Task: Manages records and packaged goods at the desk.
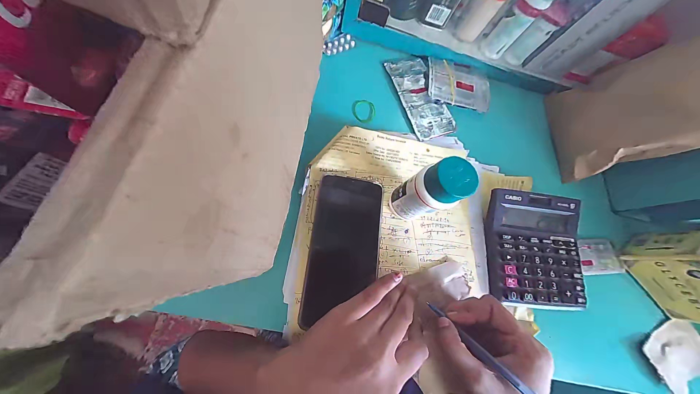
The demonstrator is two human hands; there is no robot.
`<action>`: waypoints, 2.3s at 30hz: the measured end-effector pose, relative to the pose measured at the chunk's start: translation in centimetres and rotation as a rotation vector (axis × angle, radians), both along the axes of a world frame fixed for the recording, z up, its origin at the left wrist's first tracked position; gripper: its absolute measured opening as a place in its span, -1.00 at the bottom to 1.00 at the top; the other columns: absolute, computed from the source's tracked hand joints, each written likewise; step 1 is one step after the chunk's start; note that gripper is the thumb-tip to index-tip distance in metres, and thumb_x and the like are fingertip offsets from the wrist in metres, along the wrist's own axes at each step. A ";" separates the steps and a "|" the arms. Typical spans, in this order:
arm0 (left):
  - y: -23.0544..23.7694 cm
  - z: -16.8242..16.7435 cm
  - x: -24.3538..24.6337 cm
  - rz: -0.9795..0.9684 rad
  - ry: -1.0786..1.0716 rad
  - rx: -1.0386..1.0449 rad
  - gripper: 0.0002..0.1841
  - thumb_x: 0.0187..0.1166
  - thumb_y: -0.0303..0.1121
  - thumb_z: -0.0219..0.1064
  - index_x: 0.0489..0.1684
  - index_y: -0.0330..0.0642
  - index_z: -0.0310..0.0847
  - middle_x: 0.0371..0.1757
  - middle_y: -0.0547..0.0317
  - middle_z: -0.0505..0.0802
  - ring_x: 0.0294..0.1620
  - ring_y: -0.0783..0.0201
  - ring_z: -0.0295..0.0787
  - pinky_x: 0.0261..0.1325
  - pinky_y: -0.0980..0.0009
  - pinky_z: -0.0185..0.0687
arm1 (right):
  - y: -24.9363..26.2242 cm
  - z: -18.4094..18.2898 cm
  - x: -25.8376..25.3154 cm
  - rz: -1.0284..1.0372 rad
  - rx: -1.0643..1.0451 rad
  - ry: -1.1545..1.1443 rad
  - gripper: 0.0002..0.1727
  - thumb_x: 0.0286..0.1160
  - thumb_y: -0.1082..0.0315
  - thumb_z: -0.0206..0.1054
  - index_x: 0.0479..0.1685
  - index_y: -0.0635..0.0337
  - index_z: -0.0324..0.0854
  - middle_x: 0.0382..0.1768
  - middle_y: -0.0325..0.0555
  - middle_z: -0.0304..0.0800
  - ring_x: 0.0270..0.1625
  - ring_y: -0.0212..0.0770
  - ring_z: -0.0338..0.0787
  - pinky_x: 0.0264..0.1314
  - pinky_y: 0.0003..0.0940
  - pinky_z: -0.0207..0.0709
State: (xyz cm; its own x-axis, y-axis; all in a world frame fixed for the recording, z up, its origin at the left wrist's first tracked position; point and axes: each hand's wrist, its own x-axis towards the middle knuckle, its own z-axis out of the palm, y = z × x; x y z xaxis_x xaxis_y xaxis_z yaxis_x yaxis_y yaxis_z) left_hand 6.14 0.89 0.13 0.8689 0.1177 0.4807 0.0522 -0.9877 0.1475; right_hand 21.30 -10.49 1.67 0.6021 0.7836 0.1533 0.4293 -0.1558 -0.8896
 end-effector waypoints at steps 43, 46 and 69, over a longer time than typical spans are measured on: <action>-0.9 -0.1 -0.1 0.097 0.120 0.013 -0.72 0.80 -0.10 0.06 0.03 0.17 0.74 0.39 0.18 0.81 0.54 0.13 0.62 0.67 0.01 0.19 | 0.2 -1.7 1.1 -0.032 0.025 -0.103 -0.88 0.00 0.33 0.47 -0.54 0.14 0.64 -0.60 -0.40 0.69 -0.62 -0.74 0.56 -0.59 -0.83 0.41; -0.8 0.0 -0.1 0.094 0.109 0.015 -0.75 0.80 -0.12 0.07 -0.02 0.17 0.72 0.38 0.17 0.81 0.54 0.13 0.62 0.67 0.02 0.18 | 0.2 -1.7 1.2 -0.023 0.027 -0.106 -0.87 0.02 0.32 0.47 -0.53 0.14 0.64 -0.60 -0.41 0.68 -0.60 -0.75 0.56 -0.58 -0.84 0.42; -0.8 -0.1 0.1 0.087 0.077 0.012 -0.73 0.81 -0.32 0.02 0.03 0.12 0.72 0.41 0.13 0.80 0.52 0.11 0.65 0.65 0.02 0.27 | 0.2 -1.1 1.1 -0.073 -0.010 -0.073 -0.86 0.04 0.32 0.47 -0.50 0.09 0.60 -0.55 -0.53 0.70 -0.53 -0.81 0.61 -0.52 -0.87 0.48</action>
State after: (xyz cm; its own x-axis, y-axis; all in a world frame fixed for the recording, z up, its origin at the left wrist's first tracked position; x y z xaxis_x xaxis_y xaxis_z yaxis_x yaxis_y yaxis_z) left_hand 6.19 0.12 0.00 0.8900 0.1889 0.4150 0.1485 -0.9806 0.1279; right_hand 22.41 -10.28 0.57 0.6451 0.7398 0.1911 0.4798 -0.1975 -0.8548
